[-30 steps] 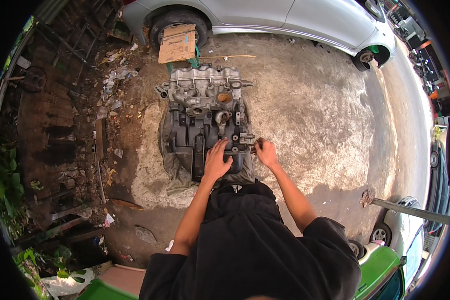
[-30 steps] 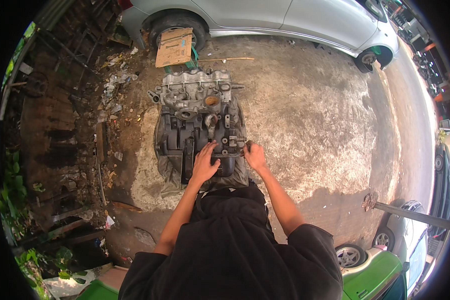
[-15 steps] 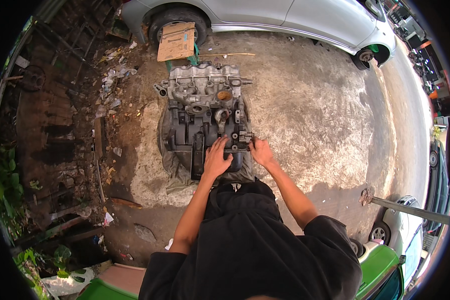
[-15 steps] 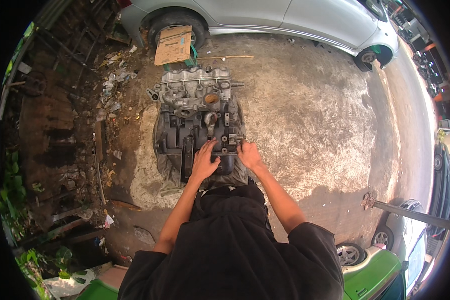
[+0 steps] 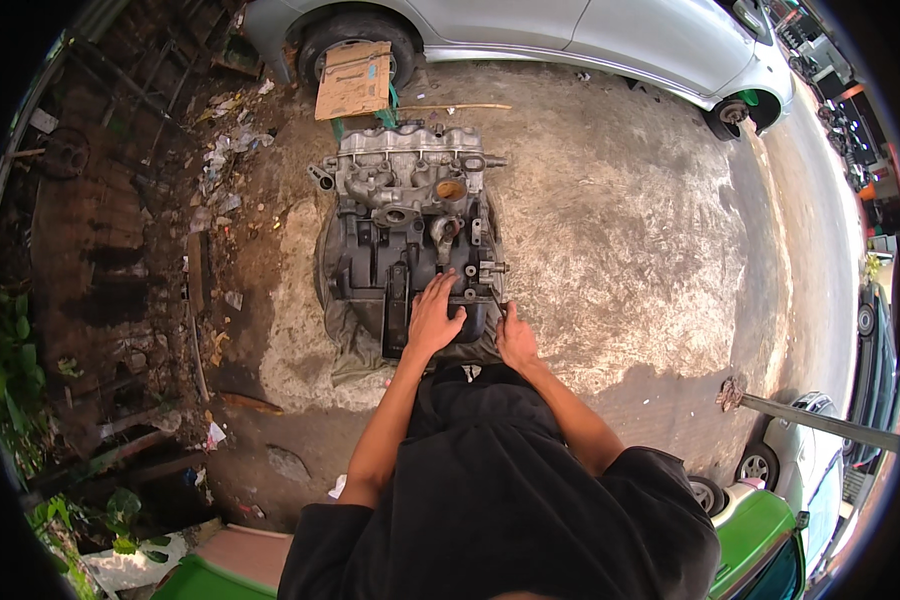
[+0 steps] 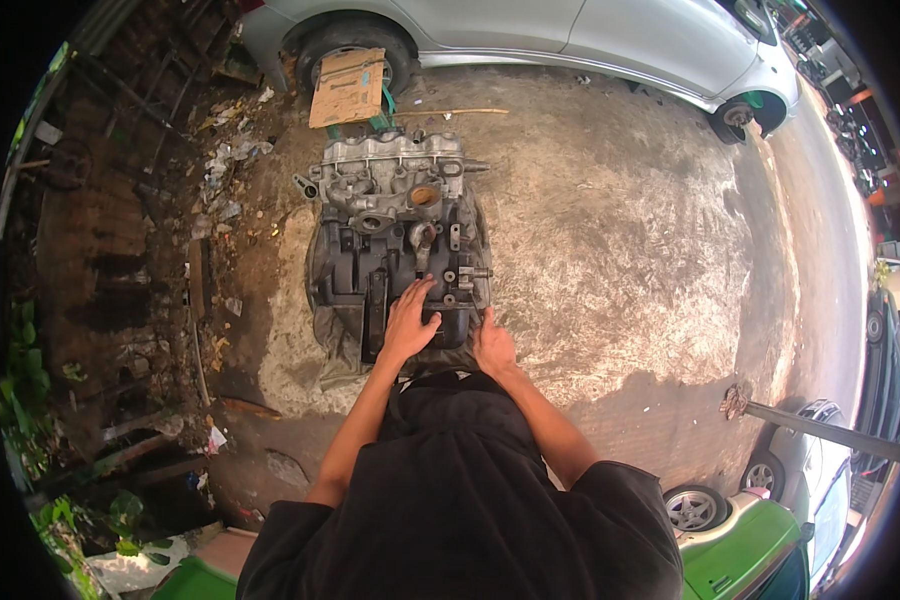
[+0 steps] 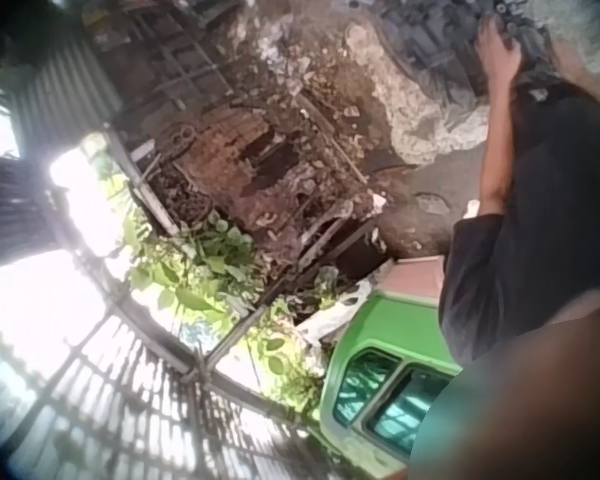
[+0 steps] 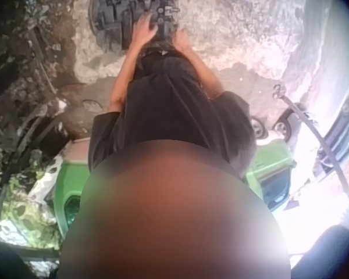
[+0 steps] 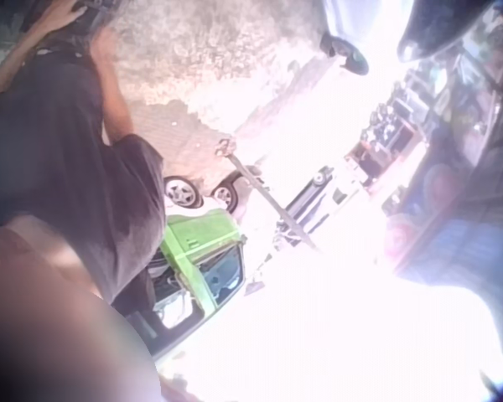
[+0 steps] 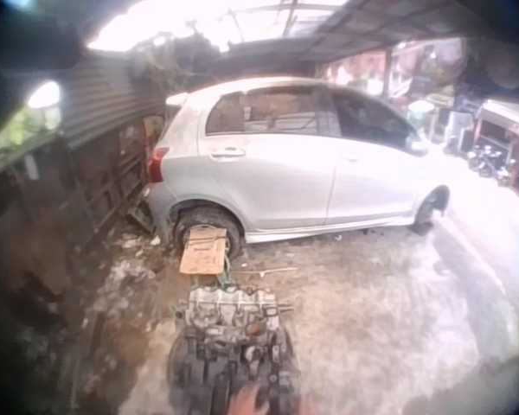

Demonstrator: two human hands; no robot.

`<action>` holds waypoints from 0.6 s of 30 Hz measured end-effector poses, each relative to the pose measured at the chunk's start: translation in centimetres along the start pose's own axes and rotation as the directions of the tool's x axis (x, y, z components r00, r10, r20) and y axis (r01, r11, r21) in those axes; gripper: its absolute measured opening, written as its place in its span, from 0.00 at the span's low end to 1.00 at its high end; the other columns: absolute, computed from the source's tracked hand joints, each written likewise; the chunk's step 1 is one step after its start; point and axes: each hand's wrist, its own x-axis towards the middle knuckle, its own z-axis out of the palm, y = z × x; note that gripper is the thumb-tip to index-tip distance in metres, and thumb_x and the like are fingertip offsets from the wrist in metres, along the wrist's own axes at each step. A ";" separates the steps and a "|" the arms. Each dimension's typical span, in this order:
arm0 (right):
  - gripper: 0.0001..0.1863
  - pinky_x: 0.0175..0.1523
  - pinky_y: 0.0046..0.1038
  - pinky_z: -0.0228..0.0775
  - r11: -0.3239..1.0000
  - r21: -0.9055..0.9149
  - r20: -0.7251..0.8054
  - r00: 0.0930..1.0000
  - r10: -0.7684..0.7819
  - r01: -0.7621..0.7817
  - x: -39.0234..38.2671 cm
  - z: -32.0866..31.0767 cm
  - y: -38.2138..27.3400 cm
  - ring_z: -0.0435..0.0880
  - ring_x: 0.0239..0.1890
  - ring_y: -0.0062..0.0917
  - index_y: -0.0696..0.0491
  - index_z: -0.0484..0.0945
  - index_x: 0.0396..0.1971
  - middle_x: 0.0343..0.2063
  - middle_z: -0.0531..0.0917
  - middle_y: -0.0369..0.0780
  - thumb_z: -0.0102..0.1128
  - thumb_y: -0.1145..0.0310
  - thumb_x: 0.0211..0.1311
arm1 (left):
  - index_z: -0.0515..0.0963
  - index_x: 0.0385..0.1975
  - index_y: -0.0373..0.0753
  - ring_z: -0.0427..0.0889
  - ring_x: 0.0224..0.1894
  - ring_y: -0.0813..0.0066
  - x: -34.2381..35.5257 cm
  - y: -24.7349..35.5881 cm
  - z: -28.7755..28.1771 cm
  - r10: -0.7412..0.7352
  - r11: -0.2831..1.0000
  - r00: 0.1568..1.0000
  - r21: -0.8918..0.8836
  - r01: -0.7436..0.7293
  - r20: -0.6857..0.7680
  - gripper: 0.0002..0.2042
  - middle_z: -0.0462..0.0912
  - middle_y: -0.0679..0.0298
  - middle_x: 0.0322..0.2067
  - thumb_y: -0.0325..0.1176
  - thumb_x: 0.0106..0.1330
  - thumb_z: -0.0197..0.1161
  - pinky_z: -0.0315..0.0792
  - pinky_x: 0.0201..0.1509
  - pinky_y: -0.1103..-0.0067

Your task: The person uses a wrench to tighten bolts on a car engine block resting on a cloth on the ground. They repeatedly turn the wrench on several bolts, then place the wrench on a nearby cardboard box and continue tightening by hand.

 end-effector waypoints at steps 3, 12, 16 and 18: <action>0.27 0.39 0.57 0.76 0.997 0.064 -0.168 0.985 -0.030 0.041 0.5 0.2 0.6 0.83 0.29 0.62 0.64 0.62 0.64 0.25 0.82 0.62 0.51 0.65 0.71 | 0.64 0.72 0.47 0.58 0.78 0.62 0.1 0.1 -0.1 -0.006 1.000 1.000 0.000 0.006 0.015 0.33 0.63 0.65 0.75 0.38 0.65 0.65 0.58 0.75 0.54; 0.12 0.39 0.51 0.77 0.948 0.319 -0.215 0.974 0.073 -0.001 1.5 -2.6 0.4 0.86 0.29 0.54 0.60 0.74 0.44 0.24 0.85 0.53 0.54 0.65 0.72 | 0.64 0.72 0.47 0.57 0.79 0.60 0.0 0.5 -0.4 -0.029 1.000 0.999 0.011 0.028 0.040 0.34 0.62 0.66 0.76 0.35 0.65 0.65 0.57 0.76 0.53; 0.13 0.39 0.45 0.79 0.954 0.299 -0.208 0.976 0.062 0.004 3.0 -3.8 -0.5 0.88 0.27 0.46 0.61 0.77 0.36 0.22 0.85 0.51 0.55 0.65 0.73 | 0.64 0.73 0.47 0.56 0.79 0.60 0.1 0.4 -0.3 -0.018 1.000 0.999 0.022 0.017 0.041 0.34 0.62 0.66 0.76 0.35 0.65 0.65 0.57 0.76 0.53; 0.13 0.39 0.43 0.79 0.951 0.309 -0.170 0.983 0.069 -0.013 4.1 -4.2 -0.4 0.88 0.26 0.44 0.62 0.79 0.35 0.21 0.86 0.50 0.55 0.65 0.72 | 0.64 0.73 0.46 0.56 0.79 0.60 0.0 0.5 -0.3 -0.021 0.999 0.999 0.032 0.020 0.045 0.34 0.62 0.66 0.76 0.35 0.65 0.65 0.57 0.76 0.54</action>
